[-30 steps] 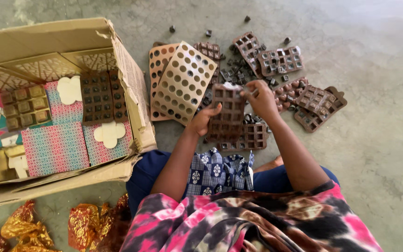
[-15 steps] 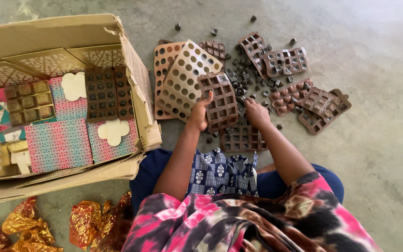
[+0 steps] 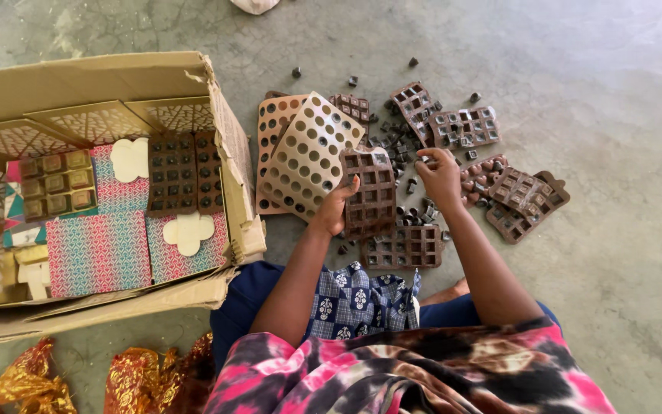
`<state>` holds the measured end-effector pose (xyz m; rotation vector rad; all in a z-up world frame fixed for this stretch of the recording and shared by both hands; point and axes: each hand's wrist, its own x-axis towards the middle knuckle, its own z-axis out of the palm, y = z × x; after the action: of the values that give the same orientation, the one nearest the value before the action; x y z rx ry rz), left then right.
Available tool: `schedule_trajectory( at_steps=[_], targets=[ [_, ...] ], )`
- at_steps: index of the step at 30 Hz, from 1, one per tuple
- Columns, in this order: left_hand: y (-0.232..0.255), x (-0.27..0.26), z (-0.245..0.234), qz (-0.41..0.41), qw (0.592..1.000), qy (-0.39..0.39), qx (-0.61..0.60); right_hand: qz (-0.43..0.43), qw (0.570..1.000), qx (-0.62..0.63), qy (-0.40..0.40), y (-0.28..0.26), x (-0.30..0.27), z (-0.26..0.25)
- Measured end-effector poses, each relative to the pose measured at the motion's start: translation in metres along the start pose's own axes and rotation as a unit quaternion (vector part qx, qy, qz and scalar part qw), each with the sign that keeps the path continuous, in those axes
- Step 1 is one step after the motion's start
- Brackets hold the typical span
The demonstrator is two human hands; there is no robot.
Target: The person sits on the floor and wraps small dark objects in shiny gold foil. They pick up the objects, place them into the foil, and fold the foil to enclose them. The wrapped items are placed into a cardboard box containing other decorative items.
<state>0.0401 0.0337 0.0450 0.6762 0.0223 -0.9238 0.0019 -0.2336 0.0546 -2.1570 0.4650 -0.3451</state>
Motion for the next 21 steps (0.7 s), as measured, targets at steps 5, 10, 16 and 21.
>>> schedule_trajectory(
  at_steps=[5, 10, 16, 21],
  targets=[
    [-0.024, 0.013, -0.01, -0.028, 0.999, -0.016, -0.006, 0.013, 0.984, 0.16, -0.082, -0.055, -0.026, -0.005],
    [-0.032, 0.013, -0.019, -0.047, 0.999, -0.01, 0.013, -0.233, 0.971, -0.023, -0.056, -0.081, -0.036, -0.005],
    [-0.028, 0.013, -0.019, -0.056, 0.998, -0.036, -0.009, -0.288, 0.952, -0.087, -0.047, -0.075, -0.036, -0.005],
    [-0.024, 0.01, -0.016, -0.038, 0.998, -0.053, -0.008, -0.269, 0.945, -0.155, -0.1, -0.075, -0.035, -0.004]
  ],
)
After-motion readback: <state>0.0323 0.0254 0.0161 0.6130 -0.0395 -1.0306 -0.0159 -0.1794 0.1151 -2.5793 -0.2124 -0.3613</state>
